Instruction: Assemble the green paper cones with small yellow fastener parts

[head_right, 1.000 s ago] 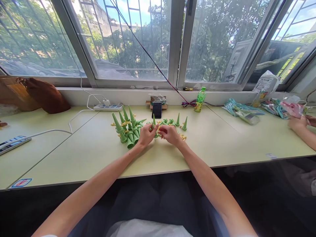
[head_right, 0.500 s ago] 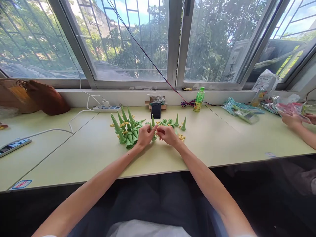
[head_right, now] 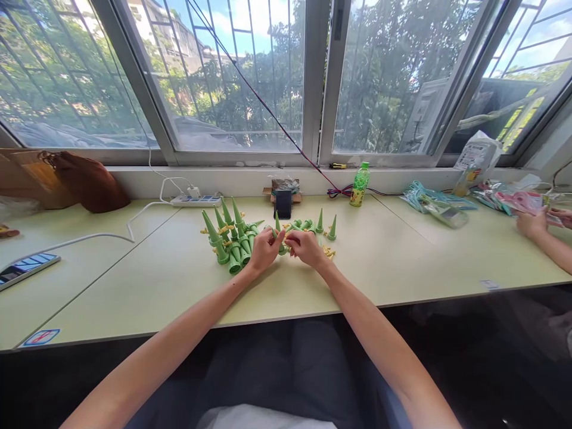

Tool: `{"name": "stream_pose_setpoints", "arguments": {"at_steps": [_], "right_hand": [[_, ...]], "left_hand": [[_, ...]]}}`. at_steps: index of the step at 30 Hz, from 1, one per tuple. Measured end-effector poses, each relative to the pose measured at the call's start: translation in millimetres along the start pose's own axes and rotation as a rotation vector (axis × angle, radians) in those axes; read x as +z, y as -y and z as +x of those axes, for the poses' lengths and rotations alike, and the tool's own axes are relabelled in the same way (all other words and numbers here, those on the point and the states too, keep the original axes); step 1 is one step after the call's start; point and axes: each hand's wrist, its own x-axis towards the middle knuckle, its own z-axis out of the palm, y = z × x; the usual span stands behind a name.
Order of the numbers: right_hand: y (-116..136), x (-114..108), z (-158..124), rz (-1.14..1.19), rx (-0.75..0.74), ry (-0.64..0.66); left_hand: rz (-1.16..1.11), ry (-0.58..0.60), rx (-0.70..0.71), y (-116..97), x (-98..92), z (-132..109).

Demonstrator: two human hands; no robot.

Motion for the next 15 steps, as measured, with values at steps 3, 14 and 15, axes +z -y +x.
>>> {"name": "stream_pose_setpoints", "arguments": {"at_steps": [3,14,15], "right_hand": [[-1.3,0.2,0.0,-0.002,0.005,-0.008],[-3.2,-1.6,2.0,-0.035,-0.001,-0.073],[-2.8,-2.3,2.2,-0.046,0.001,-0.088]], "left_hand": [[-0.006,0.028,0.003,-0.9,0.0,-0.5],[-0.124,0.204,0.003,-3.2,-2.0,-3.9],[-0.142,0.226,0.014,-2.5,-1.7,-4.3]]}}
